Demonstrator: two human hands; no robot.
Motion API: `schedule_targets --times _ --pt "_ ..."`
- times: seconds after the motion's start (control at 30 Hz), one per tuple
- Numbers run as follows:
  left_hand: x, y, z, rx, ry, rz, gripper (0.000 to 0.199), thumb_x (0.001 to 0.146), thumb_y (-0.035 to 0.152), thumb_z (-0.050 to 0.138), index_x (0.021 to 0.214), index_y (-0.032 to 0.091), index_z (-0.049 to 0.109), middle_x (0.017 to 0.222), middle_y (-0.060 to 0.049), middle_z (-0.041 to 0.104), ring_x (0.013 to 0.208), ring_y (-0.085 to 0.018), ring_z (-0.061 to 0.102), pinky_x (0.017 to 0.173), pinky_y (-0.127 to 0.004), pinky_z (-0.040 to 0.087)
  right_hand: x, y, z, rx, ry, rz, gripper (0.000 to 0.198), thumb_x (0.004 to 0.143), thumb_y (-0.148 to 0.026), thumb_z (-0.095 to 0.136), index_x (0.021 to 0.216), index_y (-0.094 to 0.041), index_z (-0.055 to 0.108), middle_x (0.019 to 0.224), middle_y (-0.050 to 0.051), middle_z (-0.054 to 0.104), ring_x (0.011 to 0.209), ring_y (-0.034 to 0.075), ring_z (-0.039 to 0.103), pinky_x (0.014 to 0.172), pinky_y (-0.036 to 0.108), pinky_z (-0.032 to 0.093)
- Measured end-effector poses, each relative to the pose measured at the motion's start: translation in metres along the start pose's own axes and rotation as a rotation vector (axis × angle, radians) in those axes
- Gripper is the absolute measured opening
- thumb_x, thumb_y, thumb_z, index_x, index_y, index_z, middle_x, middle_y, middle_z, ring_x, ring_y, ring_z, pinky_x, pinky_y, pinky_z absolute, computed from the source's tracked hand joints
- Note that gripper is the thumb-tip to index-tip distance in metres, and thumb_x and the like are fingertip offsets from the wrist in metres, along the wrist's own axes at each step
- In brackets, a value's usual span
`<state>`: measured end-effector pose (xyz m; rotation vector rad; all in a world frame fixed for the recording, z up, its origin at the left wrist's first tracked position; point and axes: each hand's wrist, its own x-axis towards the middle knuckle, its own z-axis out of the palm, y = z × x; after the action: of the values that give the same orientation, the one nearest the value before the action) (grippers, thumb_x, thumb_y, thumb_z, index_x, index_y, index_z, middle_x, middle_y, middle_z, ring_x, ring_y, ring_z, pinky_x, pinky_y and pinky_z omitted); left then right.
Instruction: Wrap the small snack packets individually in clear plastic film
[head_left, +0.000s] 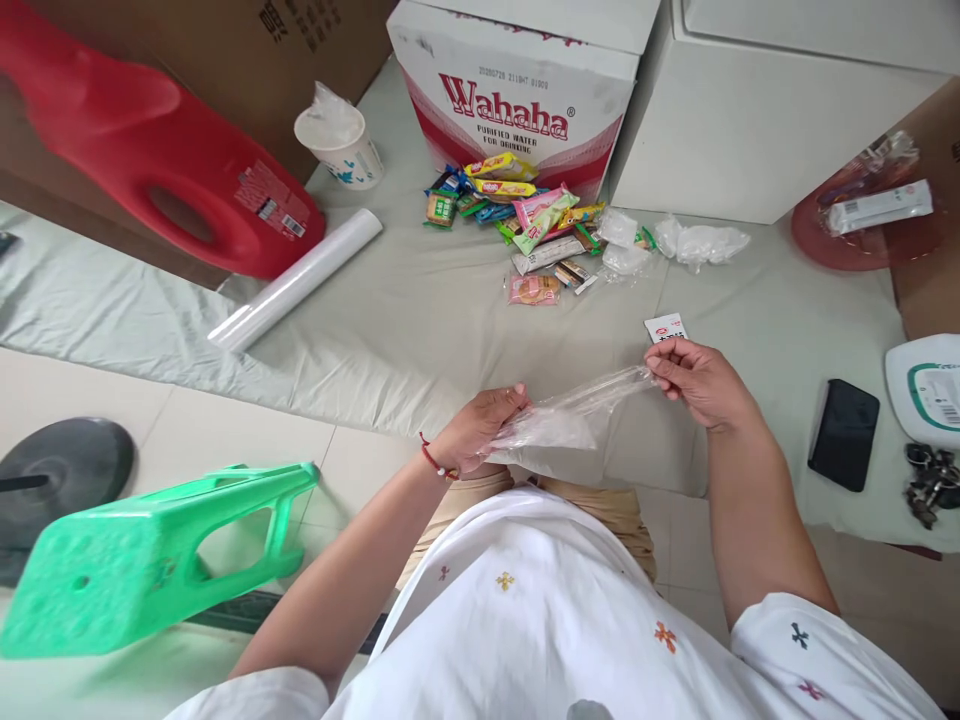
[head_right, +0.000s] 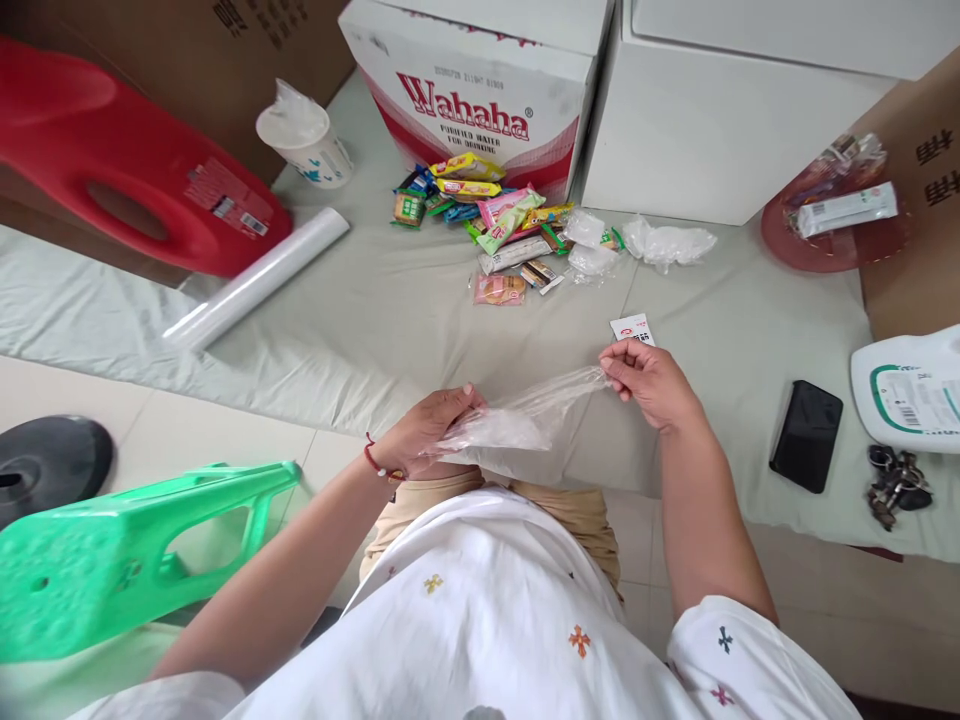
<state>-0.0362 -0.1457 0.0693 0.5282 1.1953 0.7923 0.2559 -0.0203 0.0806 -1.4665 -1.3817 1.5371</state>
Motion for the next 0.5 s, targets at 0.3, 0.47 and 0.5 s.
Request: schedule_targets --times 0.3,0.47,0.5 --pt "0.006 -0.004 0.006 -0.023 0.176 0.085 0.057 0.077 0.074 0.071 0.081 0.020 0.051 0.061 0.008 0.040 0.042 -0.004 0.027 0.042 -0.021 0.020 0.012 -0.008 0.028 0.118 0.186 -0.199 0.022 0.072 -0.036 0.083 0.082 -0.020 0.071 0.067 -0.003 0.058 0.051 0.007 0.047 0.043 0.021 0.038" --pt "-0.013 -0.030 0.022 0.538 0.520 0.427 0.032 0.086 0.049 0.069 0.091 0.021 0.055 0.083 0.000 0.058 0.060 -0.011 0.049 0.059 -0.027 0.042 0.006 -0.004 0.042 0.366 0.257 -0.119 0.032 0.063 -0.037 0.090 0.080 -0.021 0.069 0.067 -0.005 0.056 0.051 0.005 0.046 0.042 0.017 0.037" --pt "-0.018 -0.036 0.027 0.638 0.494 0.538 0.026 0.088 0.044 0.069 0.091 0.021 0.057 0.085 -0.002 0.060 0.066 -0.013 0.053 0.064 -0.028 0.044 0.007 -0.002 0.044 0.411 0.271 -0.096 0.035 0.060 -0.038 0.092 0.080 -0.021 0.069 0.067 -0.005 0.057 0.051 0.005 0.046 0.042 0.016 0.037"
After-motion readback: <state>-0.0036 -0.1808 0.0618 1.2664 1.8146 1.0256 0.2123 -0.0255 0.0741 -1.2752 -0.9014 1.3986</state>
